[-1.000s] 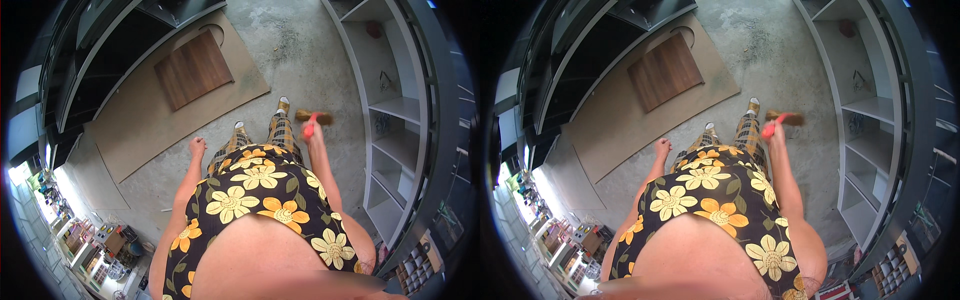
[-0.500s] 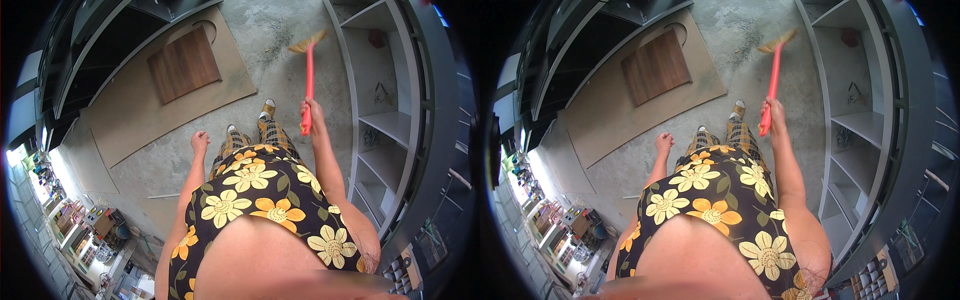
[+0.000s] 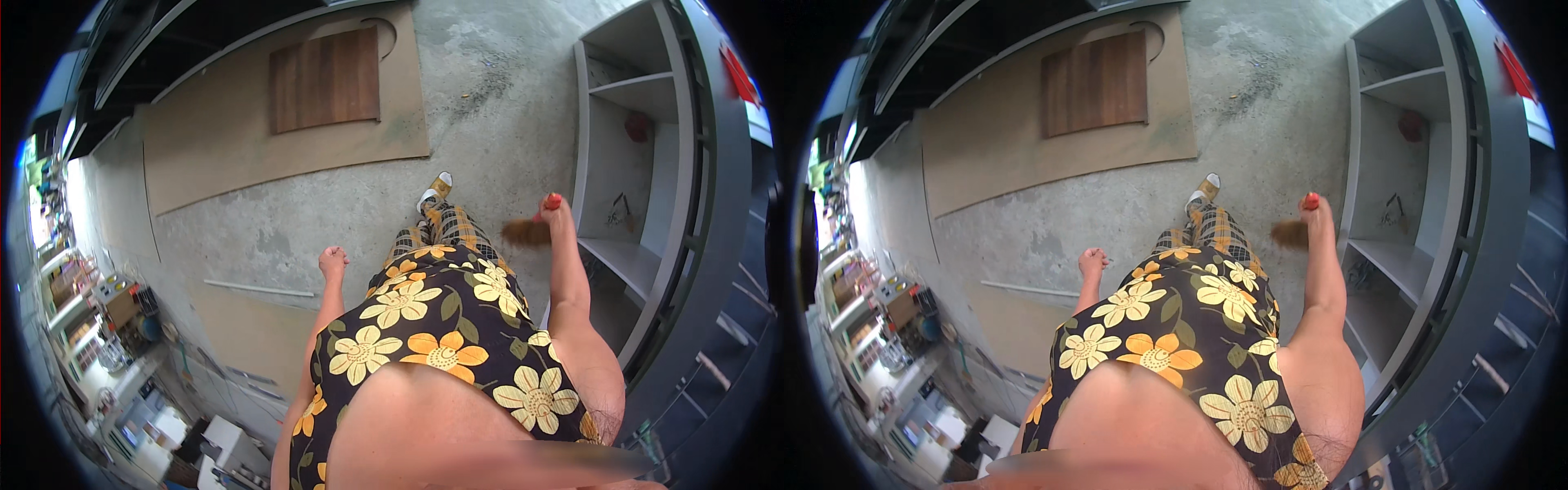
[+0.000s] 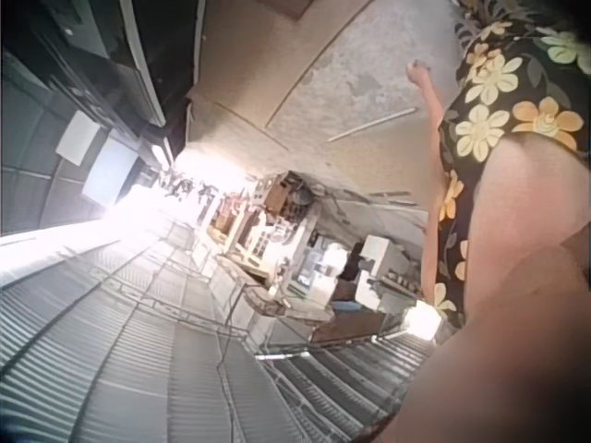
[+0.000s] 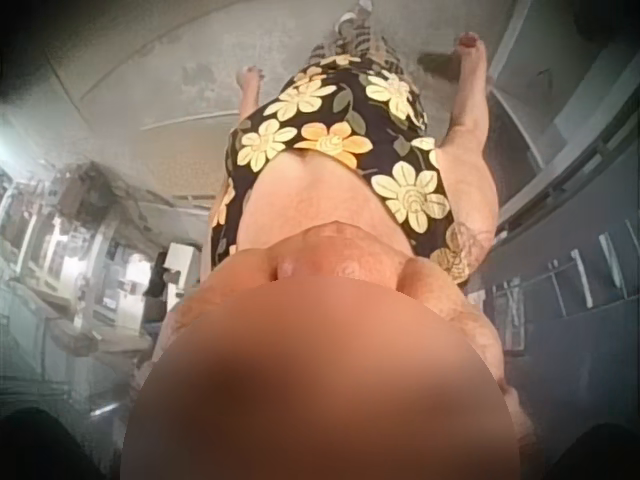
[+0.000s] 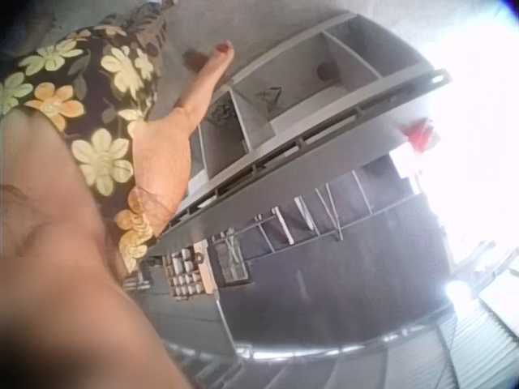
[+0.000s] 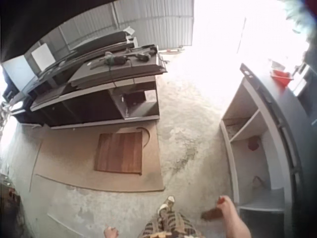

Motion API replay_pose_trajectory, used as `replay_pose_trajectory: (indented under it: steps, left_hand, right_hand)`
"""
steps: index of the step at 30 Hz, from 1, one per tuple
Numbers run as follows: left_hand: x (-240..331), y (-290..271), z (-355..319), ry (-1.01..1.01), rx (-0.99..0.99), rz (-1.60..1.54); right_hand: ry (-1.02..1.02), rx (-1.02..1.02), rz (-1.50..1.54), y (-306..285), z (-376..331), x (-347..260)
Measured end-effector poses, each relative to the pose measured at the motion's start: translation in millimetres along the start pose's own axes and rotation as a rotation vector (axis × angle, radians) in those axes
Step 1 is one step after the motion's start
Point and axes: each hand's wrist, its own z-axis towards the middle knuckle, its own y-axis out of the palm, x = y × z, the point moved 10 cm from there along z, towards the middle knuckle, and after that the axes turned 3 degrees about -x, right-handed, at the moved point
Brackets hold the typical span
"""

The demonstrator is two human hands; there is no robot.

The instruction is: The person sweeps the workshop floor with a broom.

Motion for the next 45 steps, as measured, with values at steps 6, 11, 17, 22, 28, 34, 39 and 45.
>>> replay_pose_trajectory:
  steps: [6, 11, 17, 22, 28, 34, 39, 45]
  left_hand:
    - [-92, -11, -59, -0.099, 0.019, 0.006]
    - [-132, -3, -88, -0.113, 0.096, -0.07]
    - [-151, 35, -119, -0.065, 0.064, -0.079]
    - [-154, 38, -135, -0.004, 0.092, -0.099]
    - [-151, 36, -157, -0.07, 0.203, -0.175]
    - [-153, 78, -178, -0.139, 0.239, -0.174]
    - [-111, 133, -188, -0.18, 0.203, -0.206]
    - [-33, 169, -170, -0.082, 0.184, -0.238]
  right_hand:
    - [-0.024, -0.427, -0.269, 111, -7, -15]
    - [-0.085, -0.604, -0.602, 124, -74, 41]
    - [-0.042, -0.759, -1.014, 77, -203, 147]
    - [0.162, -0.843, -1.331, 47, -212, 221]
    - [0.556, -0.825, -1.543, 39, -172, 286]
    - [0.498, -0.683, -1.361, 78, -85, 194]
    - [-0.06, -0.647, -1.584, 127, -94, 51]
    - [-0.288, -0.785, -1.779, 117, -165, -8]
